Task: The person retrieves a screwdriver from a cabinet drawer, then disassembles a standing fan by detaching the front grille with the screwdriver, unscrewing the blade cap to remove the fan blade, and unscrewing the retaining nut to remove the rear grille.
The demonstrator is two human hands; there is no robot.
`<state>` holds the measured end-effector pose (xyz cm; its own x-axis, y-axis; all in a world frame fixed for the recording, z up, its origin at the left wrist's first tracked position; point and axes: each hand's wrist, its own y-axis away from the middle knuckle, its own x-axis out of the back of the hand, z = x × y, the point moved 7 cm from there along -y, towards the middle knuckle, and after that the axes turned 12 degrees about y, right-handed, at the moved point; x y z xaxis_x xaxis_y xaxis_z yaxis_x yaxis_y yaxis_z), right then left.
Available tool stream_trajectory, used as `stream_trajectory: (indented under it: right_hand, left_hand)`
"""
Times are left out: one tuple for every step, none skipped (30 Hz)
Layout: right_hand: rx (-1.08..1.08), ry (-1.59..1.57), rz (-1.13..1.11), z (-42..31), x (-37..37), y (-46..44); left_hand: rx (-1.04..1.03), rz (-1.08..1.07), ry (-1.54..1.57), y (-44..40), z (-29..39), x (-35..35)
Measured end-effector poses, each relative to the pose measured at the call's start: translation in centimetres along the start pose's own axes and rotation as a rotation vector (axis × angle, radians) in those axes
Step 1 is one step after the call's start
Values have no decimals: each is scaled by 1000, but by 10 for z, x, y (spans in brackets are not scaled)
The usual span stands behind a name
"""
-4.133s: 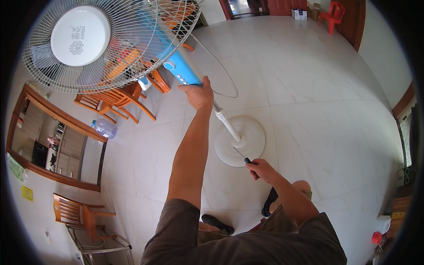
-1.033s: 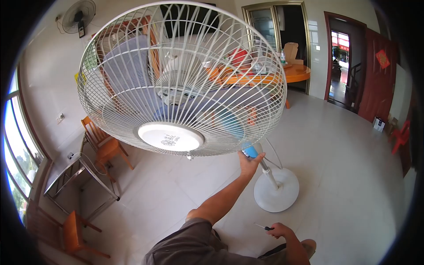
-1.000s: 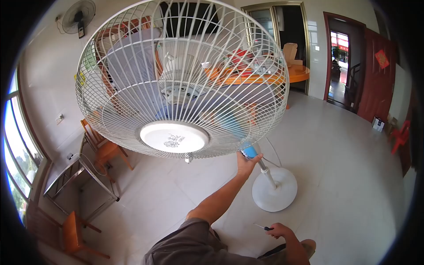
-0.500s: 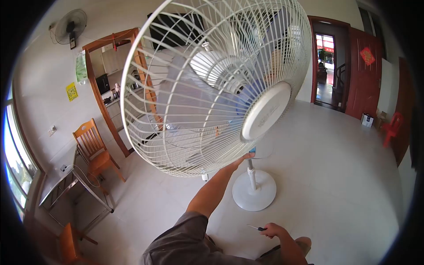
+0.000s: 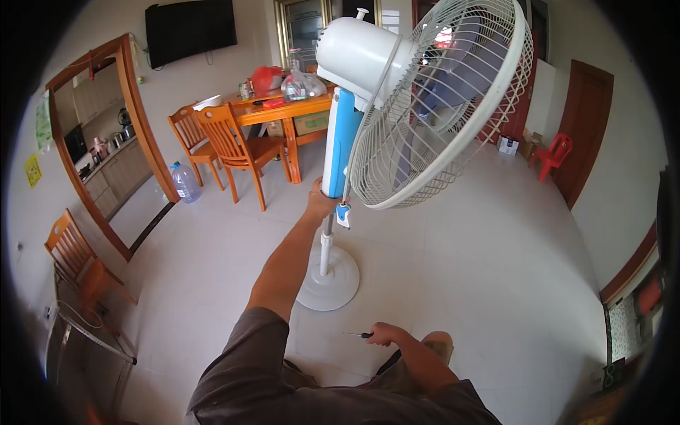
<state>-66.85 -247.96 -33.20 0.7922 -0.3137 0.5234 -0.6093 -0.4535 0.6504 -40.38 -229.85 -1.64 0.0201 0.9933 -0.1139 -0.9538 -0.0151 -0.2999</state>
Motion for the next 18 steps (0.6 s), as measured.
stream_trajectory:
  right_hand:
    - [6,-9,1,-1,0,1]
    - [-12,8,-9,0,-2,-1]
    - [-29,23,-23,3,-3,-3]
    - [-43,40,-41,1,-6,-4]
    - [-43,34,-22,0,-6,-4]
    - [-42,30,-4,-1,-5,-3]
    - [-41,27,14,-1,-5,-2]
    - [-32,41,20,-2,3,0]
    - [-20,59,31,-5,4,0]
    - [-6,79,39,-7,5,0]
    - [3,77,47,-9,3,-2]
    - [13,76,54,-10,3,-2]
    - [24,78,60,-11,3,-3]
    - [40,83,70,-12,4,-4]
    - [56,89,79,-13,5,-2]
    - [69,98,85,-13,7,-1]
    - [57,98,83,-11,7,-1]
    - [45,99,79,-11,7,-2]
  left_hand:
    - [37,-65,-250,5,10,-5]
    - [45,-109,-278,0,2,-7]
    - [29,-113,-385,-6,-5,-8]
    - [18,-75,-448,-5,-4,-12]
    - [5,-33,-513,-4,-1,-16]
    - [45,-93,-467,3,9,-27]
    - [64,-101,-439,6,13,-35]
    - [66,-78,-433,4,19,-43]
    - [64,-54,-429,6,24,-47]
    - [69,-57,-437,3,17,-50]
    - [73,-58,-445,-2,12,-48]
    - [77,-57,-452,-7,8,-48]
    - [74,-52,-487,-11,4,-48]
    - [72,-44,-523,-14,-1,-47]
    - [70,-35,-557,-15,0,-48]
    - [78,-40,-572,-16,-2,-50]
    - [91,-43,-584,-17,-4,-49]
    - [106,-45,-596,-15,-2,-48]
